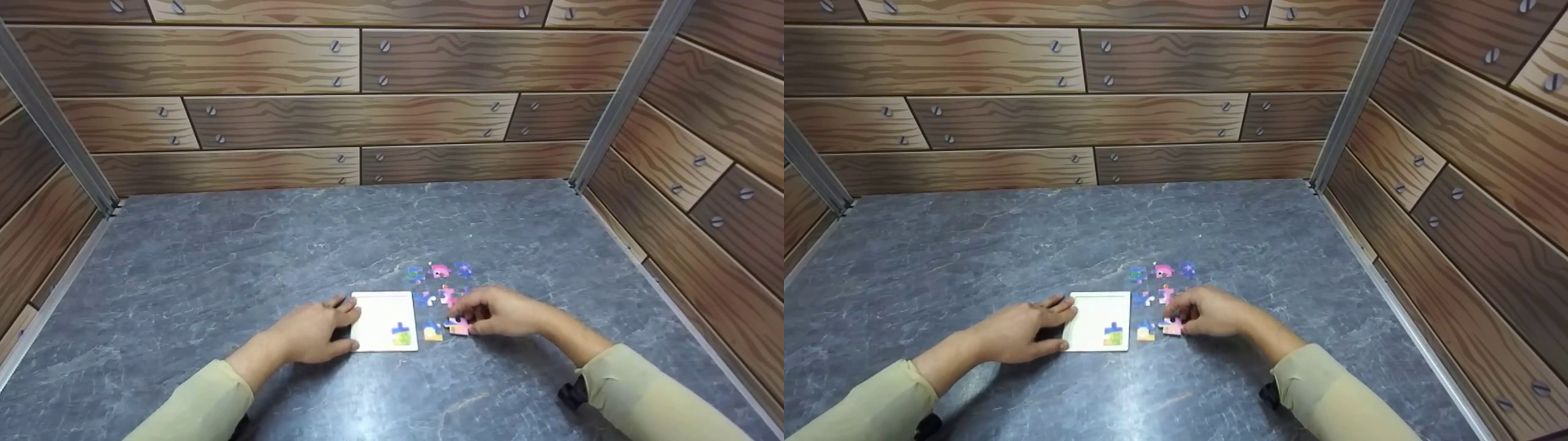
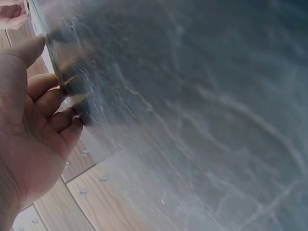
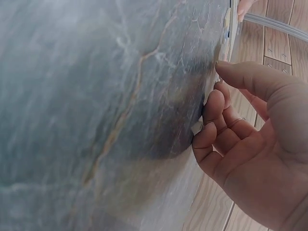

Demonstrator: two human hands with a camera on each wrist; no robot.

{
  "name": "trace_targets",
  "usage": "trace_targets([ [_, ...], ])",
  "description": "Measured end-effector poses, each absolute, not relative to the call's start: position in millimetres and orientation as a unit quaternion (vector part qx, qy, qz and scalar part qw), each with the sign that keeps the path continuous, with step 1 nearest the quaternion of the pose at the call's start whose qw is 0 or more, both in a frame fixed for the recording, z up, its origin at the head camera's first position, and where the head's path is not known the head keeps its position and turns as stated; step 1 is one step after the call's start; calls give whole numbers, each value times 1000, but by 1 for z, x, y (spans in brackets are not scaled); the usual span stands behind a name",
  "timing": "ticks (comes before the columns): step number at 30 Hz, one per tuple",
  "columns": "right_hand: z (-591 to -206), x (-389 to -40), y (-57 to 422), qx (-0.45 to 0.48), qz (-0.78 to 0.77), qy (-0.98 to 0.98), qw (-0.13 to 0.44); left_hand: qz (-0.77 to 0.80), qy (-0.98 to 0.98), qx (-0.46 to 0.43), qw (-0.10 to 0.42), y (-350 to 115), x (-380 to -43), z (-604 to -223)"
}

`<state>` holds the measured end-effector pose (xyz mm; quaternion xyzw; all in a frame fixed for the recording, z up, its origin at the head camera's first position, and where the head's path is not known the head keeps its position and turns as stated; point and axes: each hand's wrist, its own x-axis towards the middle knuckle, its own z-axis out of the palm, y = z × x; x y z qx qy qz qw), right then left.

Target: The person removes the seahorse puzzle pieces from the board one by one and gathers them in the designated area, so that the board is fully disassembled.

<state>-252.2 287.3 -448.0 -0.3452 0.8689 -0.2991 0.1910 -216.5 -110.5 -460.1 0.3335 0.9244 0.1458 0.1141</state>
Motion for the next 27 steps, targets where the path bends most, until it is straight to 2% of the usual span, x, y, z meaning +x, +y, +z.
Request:
trace_targets([
  [27, -449, -254, 290, -356, -298, 862, 201, 141, 926, 329, 120, -109, -218, -461],
])
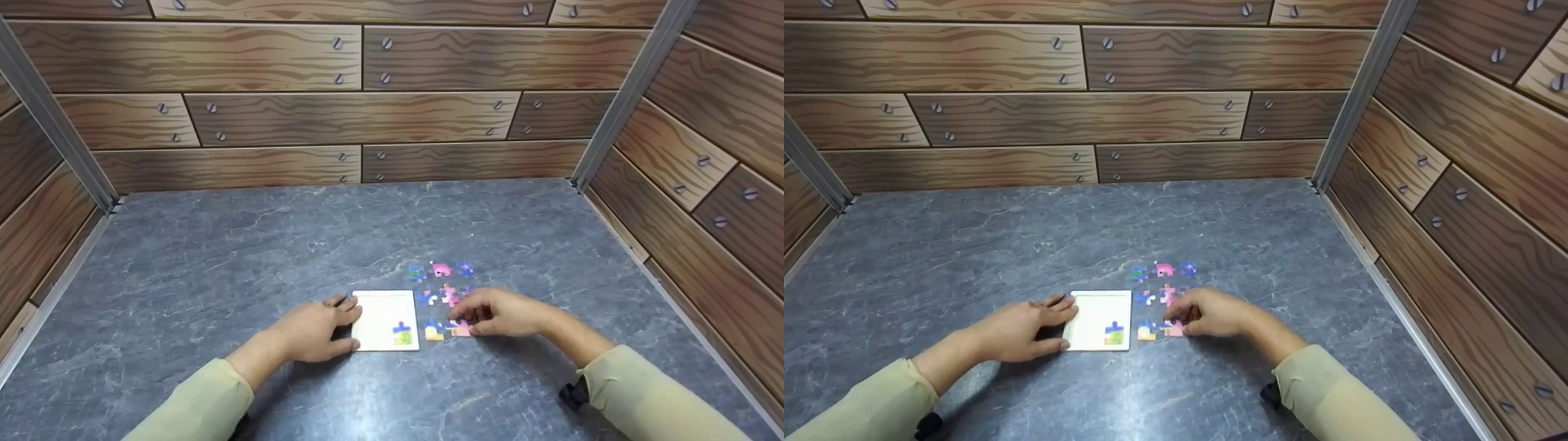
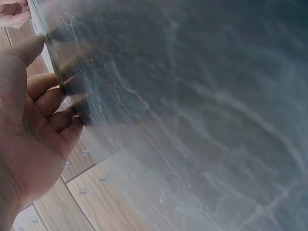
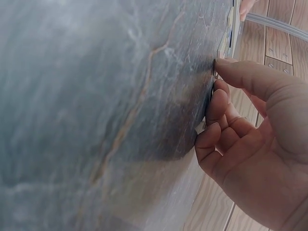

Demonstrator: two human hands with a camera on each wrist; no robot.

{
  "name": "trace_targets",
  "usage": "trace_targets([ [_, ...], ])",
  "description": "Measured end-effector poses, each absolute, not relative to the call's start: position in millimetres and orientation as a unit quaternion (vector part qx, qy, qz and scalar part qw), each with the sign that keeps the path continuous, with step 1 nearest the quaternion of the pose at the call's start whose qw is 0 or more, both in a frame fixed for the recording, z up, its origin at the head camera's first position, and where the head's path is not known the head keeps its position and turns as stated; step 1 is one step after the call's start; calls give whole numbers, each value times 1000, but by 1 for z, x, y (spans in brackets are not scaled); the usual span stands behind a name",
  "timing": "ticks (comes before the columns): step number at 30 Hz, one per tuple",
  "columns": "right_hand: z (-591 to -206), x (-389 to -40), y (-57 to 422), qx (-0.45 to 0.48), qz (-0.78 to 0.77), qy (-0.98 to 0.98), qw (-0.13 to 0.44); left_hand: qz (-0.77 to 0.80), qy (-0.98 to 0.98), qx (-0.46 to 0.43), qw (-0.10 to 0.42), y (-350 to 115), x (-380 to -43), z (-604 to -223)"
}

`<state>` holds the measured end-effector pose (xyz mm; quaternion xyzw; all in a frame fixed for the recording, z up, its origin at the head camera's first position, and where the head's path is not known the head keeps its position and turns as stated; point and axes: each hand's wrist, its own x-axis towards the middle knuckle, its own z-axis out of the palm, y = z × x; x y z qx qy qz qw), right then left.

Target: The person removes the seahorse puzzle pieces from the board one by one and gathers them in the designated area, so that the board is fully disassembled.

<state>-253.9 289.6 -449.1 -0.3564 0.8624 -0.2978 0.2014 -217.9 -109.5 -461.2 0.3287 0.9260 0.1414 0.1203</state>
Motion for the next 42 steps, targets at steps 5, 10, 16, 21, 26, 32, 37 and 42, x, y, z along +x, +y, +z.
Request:
trace_targets([
  [5, -449, -253, 290, -345, -308, 865, 196, 146, 925, 332, 116, -109, -219, -461],
  [10, -447, -253, 286, -330, -331, 866, 175, 149, 925, 330, 114, -110, -218, -461],
  [16, -443, -252, 271, -345, -334, 869, 122, 153, 925, 328, 116, -112, -216, -461],
  [21, -441, -253, 249, -367, -315, 869, 100, 153, 927, 319, 122, -114, -215, -463],
  [26, -441, -251, 227, -367, -320, 866, 110, 150, 928, 319, 123, -113, -215, -463],
  [32, -444, -250, 210, -400, -312, 856, 102, 154, 925, 324, 123, -112, -215, -464],
  [37, -447, -249, 199, -417, -283, 859, 92, 156, 925, 323, 124, -111, -216, -464],
  [42, -450, -246, 193, -414, -246, 872, 85, 155, 926, 322, 124, -109, -217, -463],
])
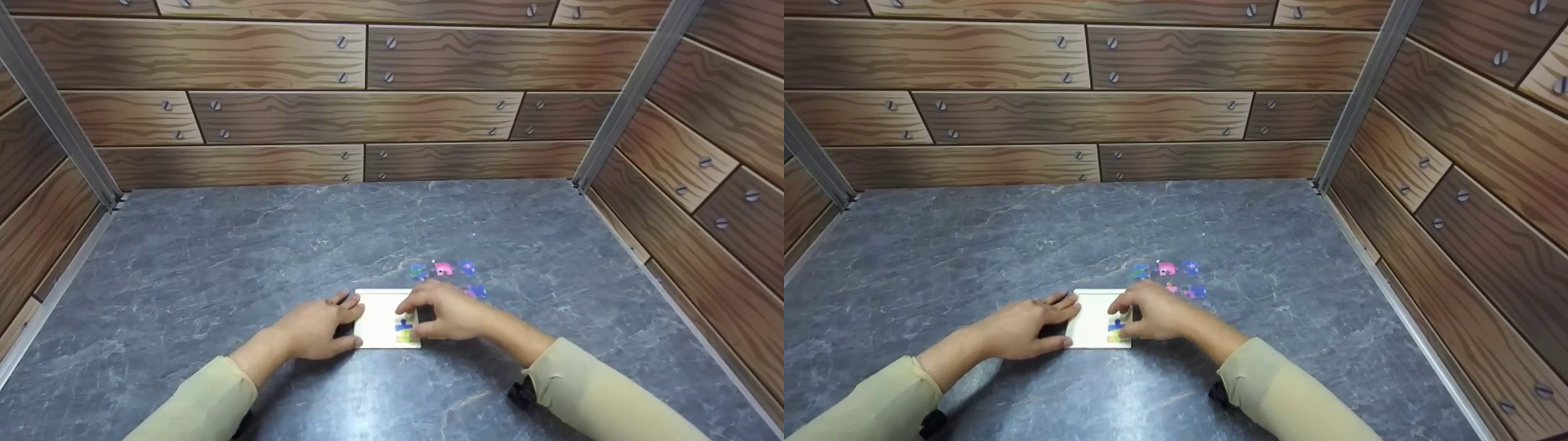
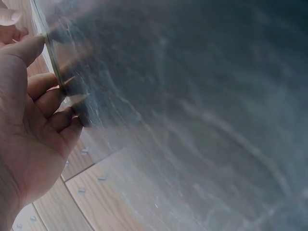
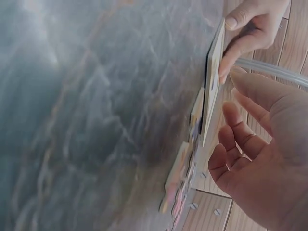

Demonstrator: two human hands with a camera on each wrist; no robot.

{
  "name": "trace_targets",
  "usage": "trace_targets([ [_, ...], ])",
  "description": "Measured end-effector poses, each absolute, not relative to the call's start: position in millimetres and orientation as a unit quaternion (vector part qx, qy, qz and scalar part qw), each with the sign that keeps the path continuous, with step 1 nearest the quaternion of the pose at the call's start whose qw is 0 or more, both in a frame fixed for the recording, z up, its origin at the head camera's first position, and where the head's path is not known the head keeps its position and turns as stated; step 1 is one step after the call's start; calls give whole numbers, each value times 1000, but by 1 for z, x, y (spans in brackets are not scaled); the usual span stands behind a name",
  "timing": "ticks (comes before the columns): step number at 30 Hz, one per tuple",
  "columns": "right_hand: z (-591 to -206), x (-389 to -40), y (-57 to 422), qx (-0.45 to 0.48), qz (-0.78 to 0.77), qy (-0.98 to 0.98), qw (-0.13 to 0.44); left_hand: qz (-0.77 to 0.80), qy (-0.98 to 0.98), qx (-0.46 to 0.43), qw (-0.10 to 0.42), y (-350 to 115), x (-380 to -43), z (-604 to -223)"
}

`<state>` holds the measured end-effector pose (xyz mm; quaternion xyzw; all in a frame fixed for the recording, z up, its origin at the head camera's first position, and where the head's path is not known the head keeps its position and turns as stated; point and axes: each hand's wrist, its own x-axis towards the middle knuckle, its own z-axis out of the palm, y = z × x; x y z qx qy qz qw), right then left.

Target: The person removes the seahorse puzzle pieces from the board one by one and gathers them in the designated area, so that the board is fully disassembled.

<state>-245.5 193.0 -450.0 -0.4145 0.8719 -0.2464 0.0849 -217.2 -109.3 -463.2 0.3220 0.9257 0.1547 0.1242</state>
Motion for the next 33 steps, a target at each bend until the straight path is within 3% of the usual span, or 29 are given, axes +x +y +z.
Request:
trace_targets([
  [19, -451, -244, 186, -411, -197, 882, 117, 149, 928, 320, 123, -109, -219, -460],
  [33, -457, -241, 184, -408, -220, 879, 108, 150, 926, 326, 119, -111, -217, -463],
])
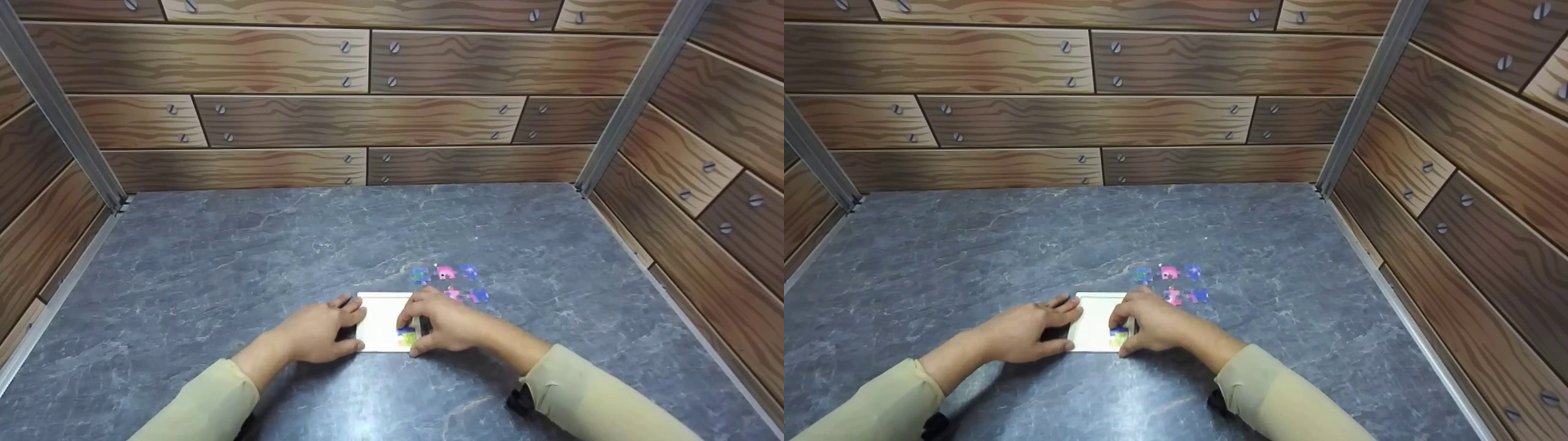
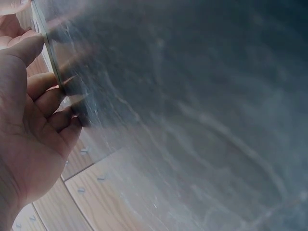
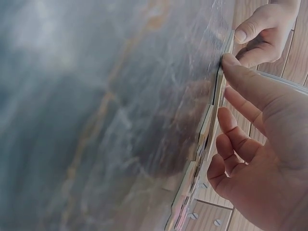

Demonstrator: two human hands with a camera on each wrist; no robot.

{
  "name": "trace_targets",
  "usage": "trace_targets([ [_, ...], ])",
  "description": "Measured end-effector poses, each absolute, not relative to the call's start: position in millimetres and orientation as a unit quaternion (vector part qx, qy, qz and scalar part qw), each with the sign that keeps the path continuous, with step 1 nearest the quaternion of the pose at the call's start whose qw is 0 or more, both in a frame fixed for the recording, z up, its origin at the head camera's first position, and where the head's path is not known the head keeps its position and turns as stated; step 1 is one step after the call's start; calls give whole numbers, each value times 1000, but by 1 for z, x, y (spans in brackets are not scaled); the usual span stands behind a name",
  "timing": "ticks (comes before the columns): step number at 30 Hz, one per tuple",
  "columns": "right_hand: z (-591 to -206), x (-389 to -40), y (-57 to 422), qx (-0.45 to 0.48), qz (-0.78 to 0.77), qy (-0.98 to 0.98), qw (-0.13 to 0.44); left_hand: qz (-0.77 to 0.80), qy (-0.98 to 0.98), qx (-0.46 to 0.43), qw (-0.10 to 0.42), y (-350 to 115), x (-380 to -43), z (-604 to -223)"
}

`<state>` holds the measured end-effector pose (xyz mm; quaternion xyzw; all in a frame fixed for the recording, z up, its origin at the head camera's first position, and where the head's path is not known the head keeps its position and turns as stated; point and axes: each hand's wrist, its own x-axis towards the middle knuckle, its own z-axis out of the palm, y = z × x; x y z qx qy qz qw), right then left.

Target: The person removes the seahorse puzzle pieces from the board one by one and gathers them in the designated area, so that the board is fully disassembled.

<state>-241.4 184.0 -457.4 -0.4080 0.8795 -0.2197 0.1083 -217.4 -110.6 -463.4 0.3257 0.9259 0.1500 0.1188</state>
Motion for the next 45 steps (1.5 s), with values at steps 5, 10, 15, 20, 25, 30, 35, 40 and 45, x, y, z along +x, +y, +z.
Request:
trace_targets([
  [5, -458, -241, 184, -403, -220, 881, 111, 151, 927, 322, 123, -110, -217, -464],
  [10, -458, -241, 184, -408, -223, 879, 107, 152, 926, 323, 121, -110, -218, -464],
  [15, -457, -241, 183, -412, -221, 878, 107, 153, 926, 327, 111, -110, -218, -464],
  [20, -455, -242, 182, -417, -226, 874, 106, 154, 926, 328, 107, -110, -217, -464],
  [25, -453, -241, 183, -416, -228, 874, 108, 155, 926, 329, 106, -110, -217, -464],
  [30, -452, -241, 187, -408, -224, 878, 115, 155, 925, 329, 110, -110, -217, -463],
  [35, -453, -242, 190, -404, -218, 880, 122, 153, 925, 327, 115, -110, -217, -463],
  [40, -452, -243, 192, -415, -221, 875, 114, 149, 926, 327, 115, -110, -217, -462],
  [45, -452, -244, 203, -409, -230, 877, 100, 147, 926, 330, 111, -110, -217, -463],
])
